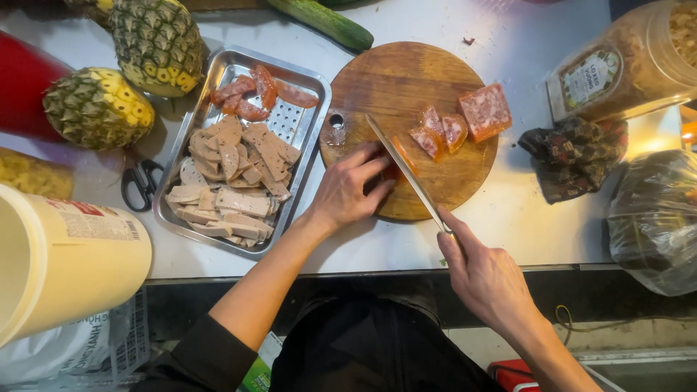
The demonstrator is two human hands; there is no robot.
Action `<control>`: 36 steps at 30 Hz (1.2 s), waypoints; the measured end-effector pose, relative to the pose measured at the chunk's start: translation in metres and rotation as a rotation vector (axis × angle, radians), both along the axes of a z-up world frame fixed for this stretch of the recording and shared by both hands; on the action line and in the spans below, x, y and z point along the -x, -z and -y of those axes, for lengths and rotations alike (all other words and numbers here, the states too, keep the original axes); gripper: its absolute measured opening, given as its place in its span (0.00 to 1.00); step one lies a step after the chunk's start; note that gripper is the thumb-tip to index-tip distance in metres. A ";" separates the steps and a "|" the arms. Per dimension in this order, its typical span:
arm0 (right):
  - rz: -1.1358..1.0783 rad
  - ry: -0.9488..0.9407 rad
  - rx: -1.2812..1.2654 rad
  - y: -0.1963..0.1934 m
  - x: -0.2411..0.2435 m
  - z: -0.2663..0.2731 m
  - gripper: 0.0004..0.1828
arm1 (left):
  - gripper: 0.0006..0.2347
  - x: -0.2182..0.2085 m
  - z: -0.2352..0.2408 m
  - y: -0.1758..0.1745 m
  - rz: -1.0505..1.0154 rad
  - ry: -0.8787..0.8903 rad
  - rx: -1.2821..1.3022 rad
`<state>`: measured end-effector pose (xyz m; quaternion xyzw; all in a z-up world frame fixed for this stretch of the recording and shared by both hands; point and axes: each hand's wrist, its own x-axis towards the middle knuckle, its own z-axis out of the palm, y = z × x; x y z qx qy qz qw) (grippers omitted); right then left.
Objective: Slicing a large piece of processed meat on a wooden cutting board and placing the slices into a plastic bag for packaging.
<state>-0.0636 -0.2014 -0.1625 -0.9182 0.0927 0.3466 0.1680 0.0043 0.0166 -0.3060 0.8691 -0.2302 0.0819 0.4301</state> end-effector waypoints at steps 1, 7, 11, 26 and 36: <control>-0.001 0.001 0.002 -0.003 0.002 0.002 0.32 | 0.15 -0.001 0.001 -0.001 -0.001 0.001 0.002; -0.036 -0.008 0.016 0.005 -0.007 0.000 0.31 | 0.15 -0.002 -0.002 -0.017 -0.026 0.027 0.009; 0.130 -0.078 -0.119 0.011 -0.026 -0.014 0.31 | 0.13 -0.002 0.000 -0.019 -0.006 0.043 0.005; 0.001 -0.018 -0.088 0.004 -0.018 -0.001 0.28 | 0.14 -0.002 0.000 -0.011 -0.150 -0.014 -0.051; 0.082 0.038 -0.240 0.023 -0.037 0.001 0.26 | 0.17 -0.003 -0.001 0.003 -0.116 -0.012 -0.042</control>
